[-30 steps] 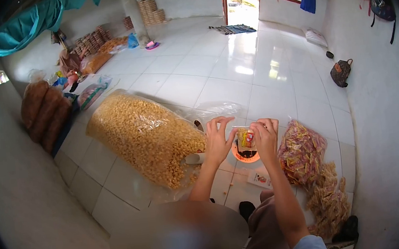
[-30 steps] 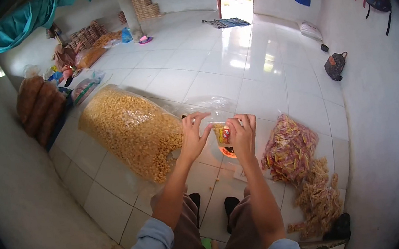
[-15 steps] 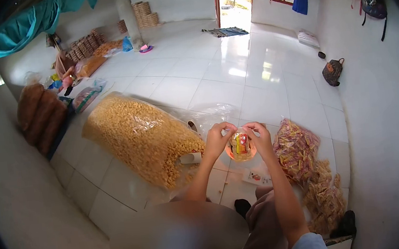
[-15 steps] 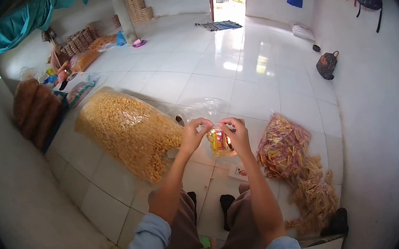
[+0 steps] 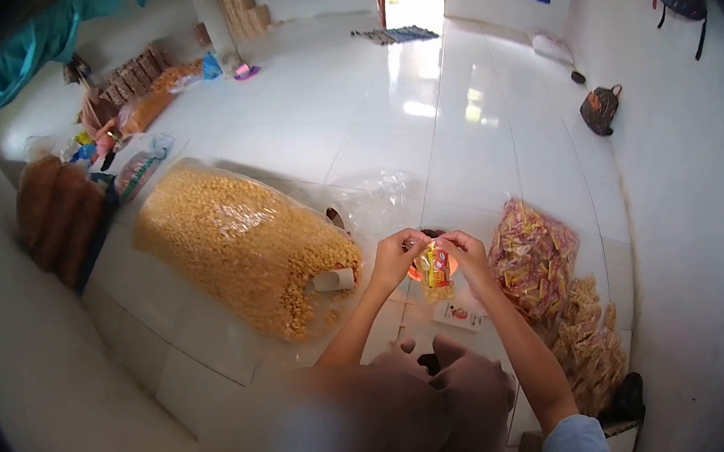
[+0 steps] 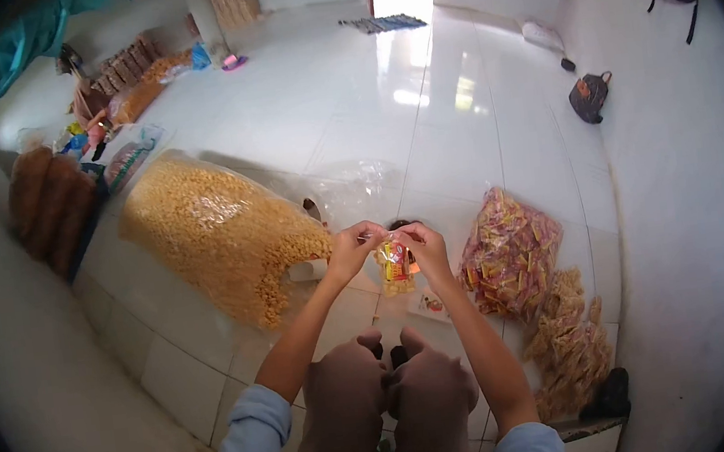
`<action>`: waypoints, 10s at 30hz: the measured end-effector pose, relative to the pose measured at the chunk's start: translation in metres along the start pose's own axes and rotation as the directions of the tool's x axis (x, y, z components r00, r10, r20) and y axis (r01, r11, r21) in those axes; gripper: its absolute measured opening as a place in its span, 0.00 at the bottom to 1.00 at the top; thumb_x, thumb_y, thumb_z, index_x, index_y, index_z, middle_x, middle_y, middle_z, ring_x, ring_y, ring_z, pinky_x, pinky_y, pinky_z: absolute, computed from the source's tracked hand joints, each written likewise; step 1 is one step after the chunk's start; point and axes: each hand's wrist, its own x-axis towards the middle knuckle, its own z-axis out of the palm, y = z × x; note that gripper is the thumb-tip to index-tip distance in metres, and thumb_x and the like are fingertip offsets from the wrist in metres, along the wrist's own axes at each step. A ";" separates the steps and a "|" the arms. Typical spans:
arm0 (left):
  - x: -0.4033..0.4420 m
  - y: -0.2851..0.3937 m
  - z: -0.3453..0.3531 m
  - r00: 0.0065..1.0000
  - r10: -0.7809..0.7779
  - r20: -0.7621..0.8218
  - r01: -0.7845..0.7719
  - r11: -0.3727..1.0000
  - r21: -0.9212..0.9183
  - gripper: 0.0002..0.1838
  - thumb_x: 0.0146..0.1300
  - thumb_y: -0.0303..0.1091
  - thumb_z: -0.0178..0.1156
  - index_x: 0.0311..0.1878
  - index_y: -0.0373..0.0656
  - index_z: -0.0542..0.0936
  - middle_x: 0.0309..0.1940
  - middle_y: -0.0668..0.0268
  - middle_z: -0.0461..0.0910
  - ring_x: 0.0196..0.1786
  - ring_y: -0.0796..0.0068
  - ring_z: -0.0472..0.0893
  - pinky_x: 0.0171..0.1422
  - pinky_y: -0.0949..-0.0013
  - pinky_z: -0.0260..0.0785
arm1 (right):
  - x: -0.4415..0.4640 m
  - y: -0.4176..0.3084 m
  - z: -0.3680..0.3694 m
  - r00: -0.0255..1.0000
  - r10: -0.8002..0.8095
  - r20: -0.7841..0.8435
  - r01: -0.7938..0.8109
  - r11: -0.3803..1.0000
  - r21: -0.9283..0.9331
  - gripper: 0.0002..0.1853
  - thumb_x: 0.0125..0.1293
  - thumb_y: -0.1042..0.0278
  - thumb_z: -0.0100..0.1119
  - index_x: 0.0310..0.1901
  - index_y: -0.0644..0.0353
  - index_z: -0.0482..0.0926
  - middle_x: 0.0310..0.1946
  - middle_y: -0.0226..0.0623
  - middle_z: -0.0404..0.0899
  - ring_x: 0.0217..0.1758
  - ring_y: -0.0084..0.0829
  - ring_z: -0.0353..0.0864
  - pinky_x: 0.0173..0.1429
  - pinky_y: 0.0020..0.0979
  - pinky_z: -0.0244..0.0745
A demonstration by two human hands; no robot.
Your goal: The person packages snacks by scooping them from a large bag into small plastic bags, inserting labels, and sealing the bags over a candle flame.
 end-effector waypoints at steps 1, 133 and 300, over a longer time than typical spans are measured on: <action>0.002 -0.015 0.005 0.999 -0.045 0.009 0.045 0.999 -0.019 0.10 0.56 0.35 0.59 0.34 0.36 0.80 0.25 0.63 0.80 0.27 0.81 0.77 0.32 0.76 0.69 | 0.006 0.016 -0.003 0.999 0.027 -0.028 -0.027 1.000 -0.010 0.11 0.59 0.68 0.56 0.39 0.66 0.77 0.32 0.32 0.78 0.35 0.19 0.74 0.42 0.20 0.68; -0.016 -0.123 0.049 0.988 -0.144 0.048 0.151 0.973 -0.175 0.04 0.55 0.21 0.58 0.35 0.36 0.76 0.32 0.69 0.76 0.36 0.83 0.77 0.41 0.79 0.72 | 0.022 0.143 -0.054 0.998 0.059 0.013 -0.060 0.984 0.168 0.12 0.58 0.72 0.57 0.44 0.65 0.74 0.40 0.33 0.76 0.43 0.22 0.74 0.50 0.24 0.68; -0.090 -0.080 0.554 0.620 0.222 0.753 -0.412 0.908 0.072 0.16 0.55 0.31 0.57 0.46 0.37 0.71 0.39 0.55 0.75 0.44 0.59 0.74 0.49 0.62 0.65 | -0.239 0.232 -0.393 0.352 0.057 -0.934 -0.774 0.580 -0.256 0.36 0.60 0.51 0.55 0.64 0.59 0.53 0.51 0.48 0.62 0.54 0.42 0.64 0.58 0.40 0.60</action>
